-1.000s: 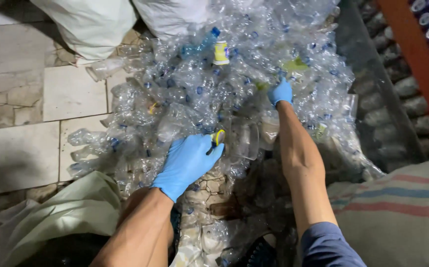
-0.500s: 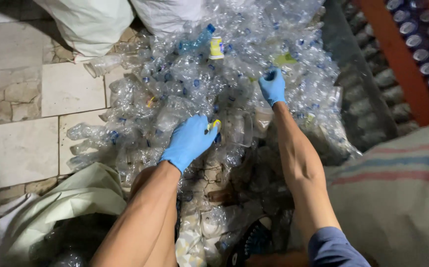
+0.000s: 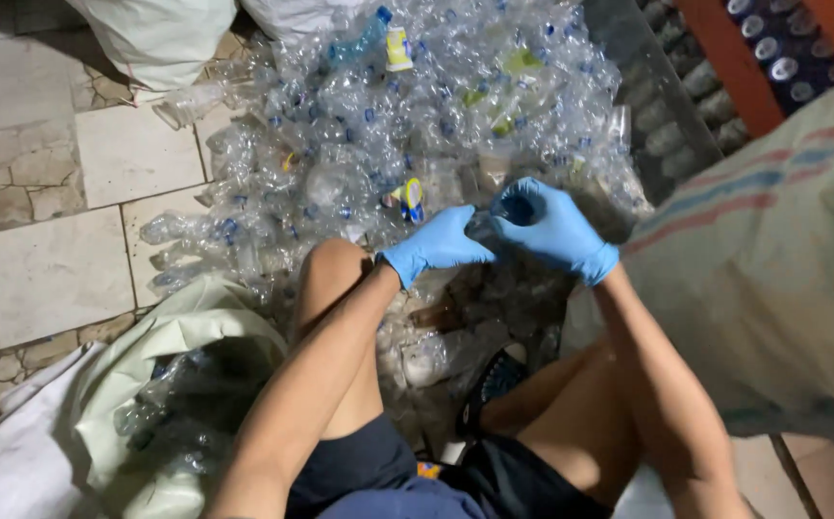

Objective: Sorting plastic bottles from a pile into different bags

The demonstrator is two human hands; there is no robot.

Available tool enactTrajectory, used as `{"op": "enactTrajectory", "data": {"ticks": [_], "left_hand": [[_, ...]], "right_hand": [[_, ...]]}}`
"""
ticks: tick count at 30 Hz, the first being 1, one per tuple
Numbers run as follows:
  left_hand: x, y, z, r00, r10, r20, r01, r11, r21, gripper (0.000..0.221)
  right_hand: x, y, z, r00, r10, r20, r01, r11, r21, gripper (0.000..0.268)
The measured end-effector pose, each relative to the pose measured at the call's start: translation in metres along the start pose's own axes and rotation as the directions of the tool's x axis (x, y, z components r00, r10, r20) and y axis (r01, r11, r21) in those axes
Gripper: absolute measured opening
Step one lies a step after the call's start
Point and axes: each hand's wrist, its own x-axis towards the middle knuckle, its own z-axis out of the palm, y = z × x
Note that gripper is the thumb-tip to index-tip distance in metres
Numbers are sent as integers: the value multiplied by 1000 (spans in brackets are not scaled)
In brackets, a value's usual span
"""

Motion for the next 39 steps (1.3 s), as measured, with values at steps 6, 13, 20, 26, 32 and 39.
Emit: {"op": "enactTrajectory", "data": {"ticks": [6, 13, 20, 26, 32, 39], "left_hand": [[-22, 63, 9, 956, -267, -124, 146, 795, -589, 34], [-77, 77, 43, 971, 211, 112, 64, 225, -972, 18], [-94, 127, 64, 617, 743, 261, 481, -93, -872, 45], [-104, 108, 41, 801, 437, 409, 338, 234, -912, 49], [-98, 86, 59, 749, -660, 53, 333, 306, -892, 27], [-104, 93, 55, 800, -600, 26, 212, 243, -947, 32]], "right_hand": [[-97, -33, 53, 959, 245, -139, -164, 888, 429, 42], [-182, 4, 135, 941, -225, 253, -296, -179, 938, 70], [-223, -71, 140, 780, -591, 205, -379, -186, 906, 32], [-202, -26, 133, 813, -561, 157, -148, 61, 987, 20], [-164, -13, 144, 869, 456, 194, -493, 833, 249, 38], [-172, -42, 134, 884, 466, -35, -453, 873, 183, 36]]}}
